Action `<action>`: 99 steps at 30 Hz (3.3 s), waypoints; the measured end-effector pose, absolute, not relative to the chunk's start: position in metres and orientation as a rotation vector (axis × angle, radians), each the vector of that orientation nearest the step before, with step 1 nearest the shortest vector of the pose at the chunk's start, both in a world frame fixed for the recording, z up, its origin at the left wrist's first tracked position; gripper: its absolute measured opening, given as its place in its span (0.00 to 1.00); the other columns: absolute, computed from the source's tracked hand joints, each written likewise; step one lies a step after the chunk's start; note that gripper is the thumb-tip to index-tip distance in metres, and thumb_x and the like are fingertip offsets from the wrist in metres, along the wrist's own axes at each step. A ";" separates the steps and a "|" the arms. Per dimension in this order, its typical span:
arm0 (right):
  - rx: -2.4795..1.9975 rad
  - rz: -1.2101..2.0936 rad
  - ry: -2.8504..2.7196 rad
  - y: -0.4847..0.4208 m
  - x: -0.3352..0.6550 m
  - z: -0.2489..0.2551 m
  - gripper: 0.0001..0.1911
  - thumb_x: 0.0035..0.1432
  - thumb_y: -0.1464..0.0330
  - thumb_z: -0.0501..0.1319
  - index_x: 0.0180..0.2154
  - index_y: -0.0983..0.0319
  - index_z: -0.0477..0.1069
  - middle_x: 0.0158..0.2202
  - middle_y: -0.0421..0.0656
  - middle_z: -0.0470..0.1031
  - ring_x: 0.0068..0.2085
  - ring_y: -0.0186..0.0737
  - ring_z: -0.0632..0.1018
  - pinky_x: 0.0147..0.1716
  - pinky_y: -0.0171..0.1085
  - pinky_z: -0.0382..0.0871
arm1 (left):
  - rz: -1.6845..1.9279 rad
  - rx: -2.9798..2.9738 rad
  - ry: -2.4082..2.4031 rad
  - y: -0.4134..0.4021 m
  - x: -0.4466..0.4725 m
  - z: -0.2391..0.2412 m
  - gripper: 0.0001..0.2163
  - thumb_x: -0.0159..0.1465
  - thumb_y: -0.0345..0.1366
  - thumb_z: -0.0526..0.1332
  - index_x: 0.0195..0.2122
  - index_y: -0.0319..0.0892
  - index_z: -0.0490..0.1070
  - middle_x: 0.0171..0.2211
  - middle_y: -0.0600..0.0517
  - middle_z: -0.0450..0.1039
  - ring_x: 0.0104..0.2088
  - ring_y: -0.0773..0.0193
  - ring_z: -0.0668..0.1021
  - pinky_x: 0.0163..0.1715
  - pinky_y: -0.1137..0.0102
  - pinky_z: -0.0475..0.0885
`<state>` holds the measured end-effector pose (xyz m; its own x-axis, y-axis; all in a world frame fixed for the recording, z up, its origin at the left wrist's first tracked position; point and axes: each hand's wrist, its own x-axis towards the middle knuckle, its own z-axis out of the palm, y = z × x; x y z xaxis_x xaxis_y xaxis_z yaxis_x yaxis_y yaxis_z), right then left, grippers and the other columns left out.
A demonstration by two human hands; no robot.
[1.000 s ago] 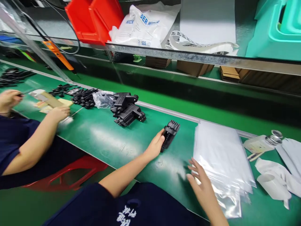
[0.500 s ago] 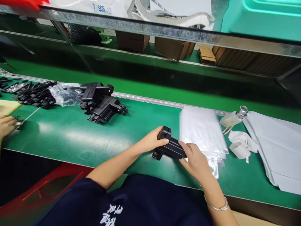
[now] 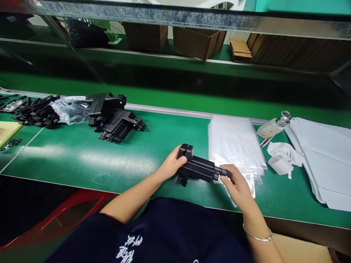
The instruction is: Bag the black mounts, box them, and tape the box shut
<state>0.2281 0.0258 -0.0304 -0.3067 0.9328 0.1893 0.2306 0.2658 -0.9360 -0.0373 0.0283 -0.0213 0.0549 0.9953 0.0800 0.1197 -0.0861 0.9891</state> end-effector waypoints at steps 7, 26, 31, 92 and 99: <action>-1.210 0.884 -1.819 0.020 0.235 -0.035 0.11 0.65 0.59 0.56 0.40 0.58 0.71 0.32 0.42 0.75 0.30 0.39 0.76 0.29 0.37 0.73 | 1.148 1.437 1.206 0.021 -0.034 -0.017 0.35 0.53 0.66 0.60 0.50 0.40 0.65 0.40 0.48 0.70 0.40 0.56 0.73 0.40 0.67 0.68; -1.100 1.058 -1.473 0.011 0.238 -0.055 0.24 0.52 0.63 0.70 0.51 0.58 0.73 0.51 0.51 0.77 0.51 0.53 0.78 0.51 0.51 0.73 | 1.200 1.514 0.804 0.016 -0.032 -0.019 0.32 0.54 0.59 0.66 0.52 0.44 0.63 0.52 0.41 0.71 0.52 0.49 0.74 0.53 0.56 0.67; -1.029 1.235 -1.318 0.019 0.224 -0.080 0.25 0.52 0.59 0.69 0.50 0.58 0.70 0.53 0.54 0.76 0.52 0.52 0.78 0.51 0.53 0.73 | 1.031 1.874 1.013 0.011 -0.030 0.011 0.28 0.55 0.55 0.67 0.51 0.45 0.69 0.49 0.44 0.75 0.50 0.50 0.76 0.53 0.58 0.69; -1.141 1.397 -1.488 0.021 0.206 -0.043 0.20 0.61 0.50 0.58 0.43 0.60 0.71 0.35 0.42 0.74 0.38 0.42 0.74 0.40 0.40 0.68 | 1.357 0.776 1.242 0.025 -0.029 -0.014 0.28 0.46 0.57 0.72 0.40 0.41 0.74 0.32 0.53 0.74 0.29 0.66 0.75 0.30 0.74 0.71; -1.233 1.259 -1.459 0.021 0.201 -0.044 0.20 0.61 0.50 0.56 0.38 0.60 0.71 0.31 0.41 0.73 0.34 0.40 0.74 0.35 0.38 0.68 | 1.386 0.816 1.228 0.022 -0.028 -0.010 0.27 0.47 0.57 0.71 0.40 0.41 0.73 0.31 0.53 0.73 0.30 0.65 0.75 0.31 0.73 0.72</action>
